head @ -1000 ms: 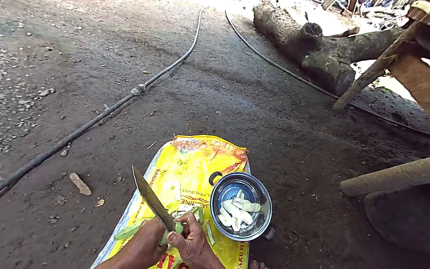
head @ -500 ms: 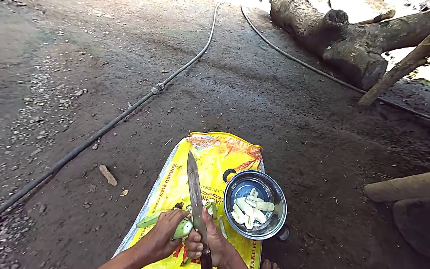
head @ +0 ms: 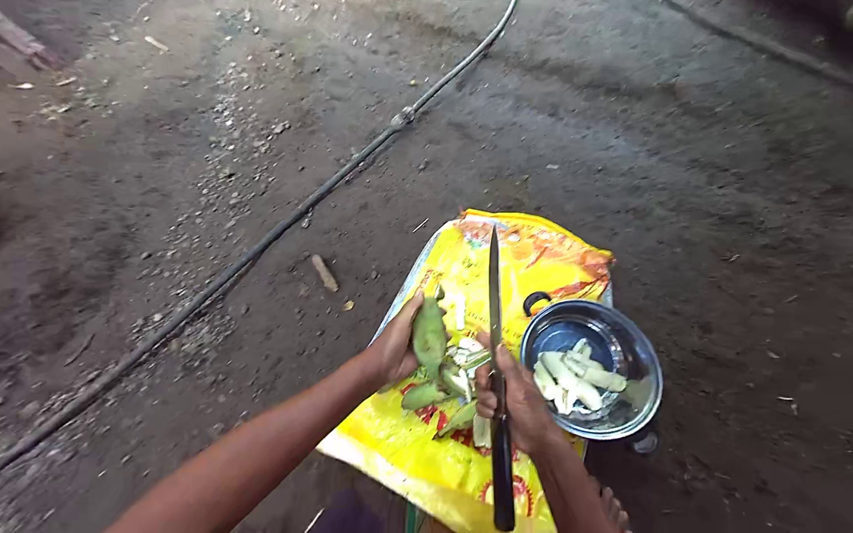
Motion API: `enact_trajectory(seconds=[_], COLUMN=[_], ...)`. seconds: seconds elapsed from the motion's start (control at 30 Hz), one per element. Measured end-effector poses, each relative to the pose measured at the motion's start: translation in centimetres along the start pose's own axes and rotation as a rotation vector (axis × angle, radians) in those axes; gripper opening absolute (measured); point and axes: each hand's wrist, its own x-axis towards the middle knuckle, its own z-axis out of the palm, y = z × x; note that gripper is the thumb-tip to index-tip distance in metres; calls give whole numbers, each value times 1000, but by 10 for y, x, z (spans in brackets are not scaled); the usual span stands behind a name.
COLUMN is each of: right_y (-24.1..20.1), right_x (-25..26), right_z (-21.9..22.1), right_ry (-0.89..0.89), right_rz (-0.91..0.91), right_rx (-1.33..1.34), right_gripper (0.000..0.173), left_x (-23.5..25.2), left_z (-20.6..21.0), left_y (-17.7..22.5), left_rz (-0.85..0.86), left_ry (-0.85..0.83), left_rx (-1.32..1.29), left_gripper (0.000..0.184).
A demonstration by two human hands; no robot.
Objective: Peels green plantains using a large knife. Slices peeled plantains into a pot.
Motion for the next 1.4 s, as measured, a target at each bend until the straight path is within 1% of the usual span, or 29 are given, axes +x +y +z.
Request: enact_trajectory(seconds=[0.07, 0.13, 0.17, 0.23, 0.33, 0.47, 0.57, 0.67, 0.77, 0.87, 0.97, 1.03, 1.07, 1.13, 1.17, 1.27, 1.4], right_y=[-3, -1, 1, 5, 15, 18, 24, 27, 23, 20, 27, 35, 40, 44, 44, 37, 32], right_x=[-5, -7, -8, -10, -10, -7, -4, -4, -2, 1, 3, 3, 3, 1, 1, 3, 3], right_z=[4, 5, 7, 11, 16, 17, 18, 18, 15, 7, 9, 12, 13, 17, 17, 12, 7], right_ry=[-52, -92, -97, -88, -71, -95, -87, -84, -122, -143, -116, -132, -147, -166, -162, -149, -121], right_rz=[-141, -271, -308, -349, -403, -437, -461, -454, -455, -488, -535, -562, -567, -545, -533, -523, -547], right_rx=[-176, -384, -461, -554, -545, -575, -591, -514, -402, -405, -435, -432, -438, -448, -445, -439, -525], right_gripper=[57, 76, 84, 92, 93, 91, 92, 94, 95, 98, 102, 106, 106, 109, 109, 102, 96], left_x=[2, 0, 0, -2, -7, -13, -15, -15, -12, -13, -18, -20, -19, -14, -14, -22, -23], left_z=[4, 10, 11, 16, 22, 27, 25, 25, 21, 24, 30, 34, 33, 24, 23, 29, 31], left_y=[1, 3, 3, 5, 6, 9, 9, 9, 8, 9, 10, 8, 7, 3, 3, 6, 7], left_rz=[21, 44, 46, 34, 20, 15, 19, 10, 10, -13, -36, -14, 19, 95, 113, 67, 54], left_ry=[-9, -31, -51, -63, -51, 10, 7, 20, -12, -52, 3, 62, 66, 6, -9, 34, 10], left_rx=[-80, -129, -156, -202, -223, -218, -209, -198, -137, -136, -178, -202, -194, -152, -133, -147, -145], left_gripper=[55, 55, 55, 55, 57, 56, 57, 58, 59, 61, 58, 59, 59, 59, 60, 58, 57])
